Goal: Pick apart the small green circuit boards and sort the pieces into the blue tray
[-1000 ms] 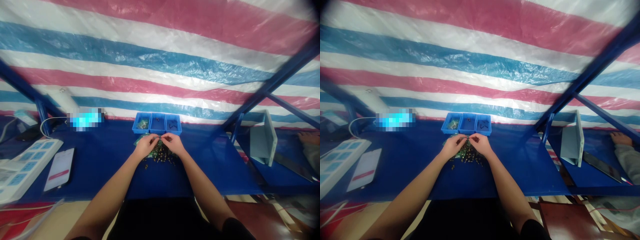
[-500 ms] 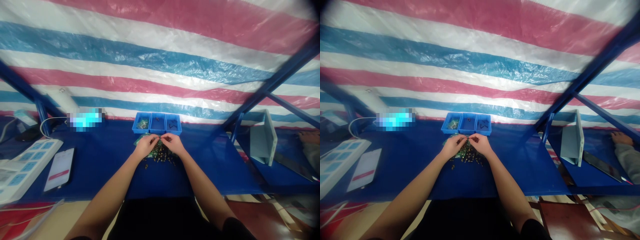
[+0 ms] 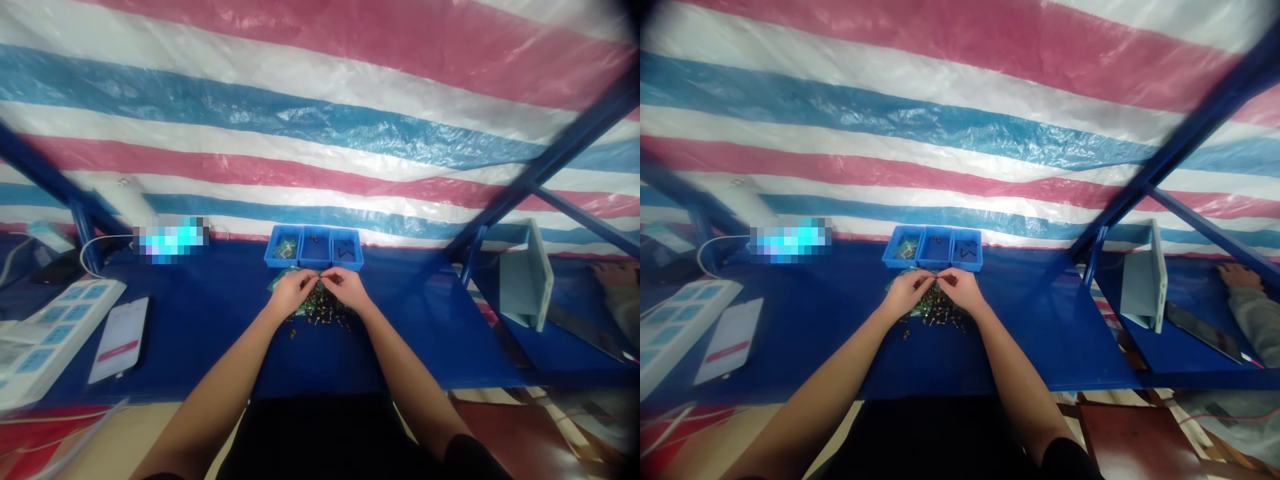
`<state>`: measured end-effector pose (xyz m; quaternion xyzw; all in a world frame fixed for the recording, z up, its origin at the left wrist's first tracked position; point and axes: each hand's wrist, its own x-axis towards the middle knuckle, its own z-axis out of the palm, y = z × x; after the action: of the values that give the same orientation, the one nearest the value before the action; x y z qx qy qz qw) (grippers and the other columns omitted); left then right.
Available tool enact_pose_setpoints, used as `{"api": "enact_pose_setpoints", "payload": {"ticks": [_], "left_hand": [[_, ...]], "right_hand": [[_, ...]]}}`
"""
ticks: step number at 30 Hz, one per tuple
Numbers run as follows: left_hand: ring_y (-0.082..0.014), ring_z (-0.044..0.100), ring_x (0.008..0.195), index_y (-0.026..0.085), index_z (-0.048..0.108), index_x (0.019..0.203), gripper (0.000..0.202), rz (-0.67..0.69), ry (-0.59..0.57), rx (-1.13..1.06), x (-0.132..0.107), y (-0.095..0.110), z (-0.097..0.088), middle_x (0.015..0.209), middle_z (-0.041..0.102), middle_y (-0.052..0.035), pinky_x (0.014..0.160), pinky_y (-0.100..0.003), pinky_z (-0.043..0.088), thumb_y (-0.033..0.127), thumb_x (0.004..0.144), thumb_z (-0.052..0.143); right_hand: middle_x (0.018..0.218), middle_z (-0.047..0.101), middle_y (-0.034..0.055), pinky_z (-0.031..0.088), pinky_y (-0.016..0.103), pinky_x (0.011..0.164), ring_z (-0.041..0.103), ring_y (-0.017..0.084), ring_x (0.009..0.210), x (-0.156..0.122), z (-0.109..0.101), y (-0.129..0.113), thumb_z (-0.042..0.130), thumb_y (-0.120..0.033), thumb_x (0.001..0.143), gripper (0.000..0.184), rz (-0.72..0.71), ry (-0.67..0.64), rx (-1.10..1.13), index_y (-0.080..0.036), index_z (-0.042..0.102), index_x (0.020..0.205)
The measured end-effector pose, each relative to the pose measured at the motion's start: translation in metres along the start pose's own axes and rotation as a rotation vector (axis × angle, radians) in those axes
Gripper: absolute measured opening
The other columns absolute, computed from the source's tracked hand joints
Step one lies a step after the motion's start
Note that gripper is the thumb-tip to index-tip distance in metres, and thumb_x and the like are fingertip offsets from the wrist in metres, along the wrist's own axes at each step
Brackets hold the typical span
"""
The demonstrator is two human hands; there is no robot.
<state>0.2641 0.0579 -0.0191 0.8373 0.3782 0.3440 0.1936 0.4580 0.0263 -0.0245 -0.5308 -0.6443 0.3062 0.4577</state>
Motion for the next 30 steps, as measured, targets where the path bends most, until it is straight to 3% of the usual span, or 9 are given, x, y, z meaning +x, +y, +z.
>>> {"api": "enact_pose_setpoints", "payload": {"ticks": [9,15,25,30], "left_hand": [[-0.0174,0.066,0.08,0.023,0.07,0.099,0.024,0.022,0.005,0.007,0.0009,0.0012,-0.0018,0.094,0.073,-0.0026,0.075,-0.029,0.05,0.037,0.094,0.052],[-0.0169,0.065,0.072,0.022,0.07,0.102,0.025,0.016,-0.011,0.014,-0.0005,-0.0005,-0.0013,0.086,0.072,-0.0035,0.07,-0.029,0.051,0.038,0.093,0.053],[-0.0184,0.067,0.082,0.023,0.07,0.096,0.024,0.018,-0.038,0.01,0.0006,0.0038,-0.0033,0.092,0.073,-0.0026,0.077,-0.03,0.05,0.036,0.095,0.049],[-0.0179,0.066,0.078,0.022,0.069,0.101,0.026,0.019,-0.023,0.017,0.0005,0.0039,-0.0037,0.09,0.073,-0.0034,0.074,-0.029,0.05,0.038,0.094,0.05]], "right_hand": [[0.084,0.073,0.0038,0.052,0.027,0.064,0.062,0.014,0.064,-0.0012,-0.0013,-0.0026,0.064,-0.033,0.081,0.021,-0.007,-0.001,-0.043,-0.019,0.072,0.093],[0.085,0.073,0.0036,0.052,0.027,0.064,0.062,0.014,0.064,-0.001,-0.0022,-0.0038,0.062,-0.032,0.081,0.02,-0.026,-0.007,-0.077,-0.02,0.072,0.092],[0.085,0.073,0.0038,0.052,0.027,0.065,0.062,0.014,0.064,-0.0017,-0.0024,-0.0059,0.061,-0.031,0.081,0.018,-0.068,-0.023,-0.103,-0.019,0.072,0.091],[0.082,0.073,0.0029,0.051,0.027,0.063,0.061,0.014,0.062,-0.0025,-0.0033,-0.0074,0.061,-0.032,0.082,0.018,-0.065,-0.03,-0.115,-0.019,0.071,0.089]]}}
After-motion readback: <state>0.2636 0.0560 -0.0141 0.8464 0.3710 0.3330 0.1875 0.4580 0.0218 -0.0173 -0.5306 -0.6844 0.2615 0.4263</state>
